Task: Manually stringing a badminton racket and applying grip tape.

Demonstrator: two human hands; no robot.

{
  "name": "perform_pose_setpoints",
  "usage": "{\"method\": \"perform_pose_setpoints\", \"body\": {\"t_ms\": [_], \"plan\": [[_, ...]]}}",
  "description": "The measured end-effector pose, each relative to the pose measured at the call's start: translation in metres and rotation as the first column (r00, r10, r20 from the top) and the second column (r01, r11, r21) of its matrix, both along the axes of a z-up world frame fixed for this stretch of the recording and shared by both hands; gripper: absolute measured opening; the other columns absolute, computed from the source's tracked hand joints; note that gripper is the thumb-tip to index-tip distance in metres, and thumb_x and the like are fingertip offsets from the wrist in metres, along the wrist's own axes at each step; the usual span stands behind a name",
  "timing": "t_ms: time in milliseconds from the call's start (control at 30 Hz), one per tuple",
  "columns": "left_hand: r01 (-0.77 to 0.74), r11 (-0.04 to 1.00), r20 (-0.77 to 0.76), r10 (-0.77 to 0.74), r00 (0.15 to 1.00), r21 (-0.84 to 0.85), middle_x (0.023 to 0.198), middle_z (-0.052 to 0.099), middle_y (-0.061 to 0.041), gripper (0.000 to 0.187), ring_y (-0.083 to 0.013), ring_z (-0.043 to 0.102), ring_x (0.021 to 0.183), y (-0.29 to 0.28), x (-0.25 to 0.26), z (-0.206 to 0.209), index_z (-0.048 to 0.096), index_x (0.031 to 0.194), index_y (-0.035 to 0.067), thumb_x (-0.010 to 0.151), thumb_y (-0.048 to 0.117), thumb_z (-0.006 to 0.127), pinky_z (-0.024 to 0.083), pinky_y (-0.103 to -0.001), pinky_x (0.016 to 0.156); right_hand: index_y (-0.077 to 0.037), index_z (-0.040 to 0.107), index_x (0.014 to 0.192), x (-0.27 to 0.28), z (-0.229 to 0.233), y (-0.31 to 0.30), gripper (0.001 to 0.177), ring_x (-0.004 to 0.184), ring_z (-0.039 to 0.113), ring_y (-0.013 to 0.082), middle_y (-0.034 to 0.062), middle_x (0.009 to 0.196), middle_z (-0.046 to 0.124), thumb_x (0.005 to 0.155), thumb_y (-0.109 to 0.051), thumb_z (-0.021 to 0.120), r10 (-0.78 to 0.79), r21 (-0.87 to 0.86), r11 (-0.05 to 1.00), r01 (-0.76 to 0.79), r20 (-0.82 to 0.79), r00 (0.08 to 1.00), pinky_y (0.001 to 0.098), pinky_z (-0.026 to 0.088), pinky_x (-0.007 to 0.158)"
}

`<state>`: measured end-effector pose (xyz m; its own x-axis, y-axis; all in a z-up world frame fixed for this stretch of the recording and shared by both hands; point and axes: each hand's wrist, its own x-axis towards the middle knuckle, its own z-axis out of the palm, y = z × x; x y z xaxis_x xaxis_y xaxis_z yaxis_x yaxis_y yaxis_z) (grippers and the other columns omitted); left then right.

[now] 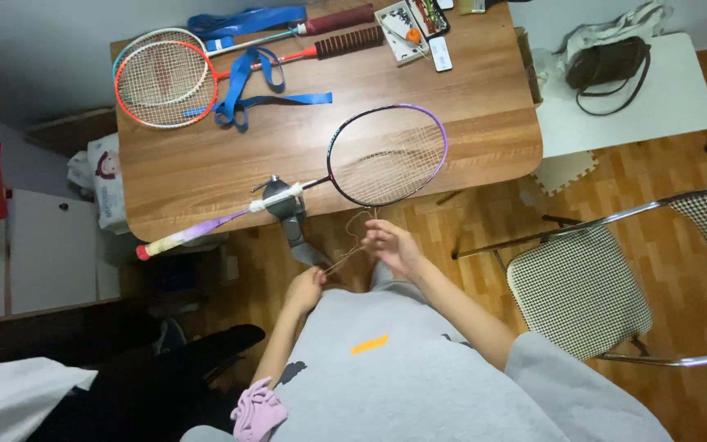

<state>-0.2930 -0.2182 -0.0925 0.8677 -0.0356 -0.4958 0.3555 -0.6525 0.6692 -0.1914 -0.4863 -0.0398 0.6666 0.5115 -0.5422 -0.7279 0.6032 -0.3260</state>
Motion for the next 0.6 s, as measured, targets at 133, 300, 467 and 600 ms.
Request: {"method": "perform_pose_setpoints", "body": {"t_ms": [133, 300, 467, 600], "plan": [[0.01, 0.959, -0.179, 0.043, 0.983, 0.283, 0.105, 0.071, -0.019, 0.034, -0.0415, 0.065, 0.102, 0.025, -0.001, 0.016, 0.066, 0.102, 0.014, 0.104, 0.036, 0.041, 0.049, -0.054, 0.084, -0.004, 0.069, 0.095, -0.014, -0.062, -0.027, 0.026, 0.081, 0.061, 0.019, 0.0027, 0.074, 0.062, 0.098, -0.029, 0.065, -0.101, 0.019, 0.995, 0.101, 0.012, 0.995, 0.0335, 0.051, 0.082], [-0.119, 0.917, -0.166, 0.195, 0.967, 0.38, 0.109, 0.073, -0.018, 0.041, -0.0406, 0.067, 0.106, 0.038, 0.012, 0.015, 0.069, 0.105, 0.014, 0.106, 0.041, 0.038, 0.052, -0.055, 0.087, -0.016, 0.052, 0.064, -0.06, -0.126, -0.057, 0.041, 0.053, 0.046, 0.0164, -0.0007, 0.059, 0.047, 0.093, -0.034, 0.075, -0.037, -0.364, 0.931, -0.031, -0.178, 0.983, 0.0313, 0.033, 0.05], [0.028, 0.973, -0.073, -0.012, 0.997, 0.229, 0.11, 0.074, -0.019, 0.037, -0.0387, 0.068, 0.106, 0.002, 0.028, -0.027, 0.071, 0.113, 0.012, 0.103, 0.039, 0.049, 0.053, -0.05, 0.09, -0.012, 0.065, 0.068, -0.107, -0.208, -0.089, 0.032, 0.055, 0.047, 0.0159, 0.002, 0.061, 0.055, 0.09, -0.032, 0.078, 0.185, -0.734, 0.652, -0.19, -0.089, 0.979, 0.0341, 0.035, 0.051], [-0.221, 0.918, -0.247, 0.142, 0.958, -0.33, 0.105, 0.07, -0.023, 0.047, -0.0407, 0.07, 0.091, -0.06, 0.083, 0.003, 0.057, 0.14, 0.011, 0.101, 0.037, 0.06, 0.054, -0.045, 0.078, -0.004, 0.076, 0.076, -0.116, -0.159, -0.111, 0.024, 0.07, 0.07, 0.0323, 0.0192, 0.077, 0.073, 0.08, -0.027, 0.072, 0.536, -0.958, -0.133, -0.256, -0.287, 0.794, 0.0435, 0.051, 0.065]]}}
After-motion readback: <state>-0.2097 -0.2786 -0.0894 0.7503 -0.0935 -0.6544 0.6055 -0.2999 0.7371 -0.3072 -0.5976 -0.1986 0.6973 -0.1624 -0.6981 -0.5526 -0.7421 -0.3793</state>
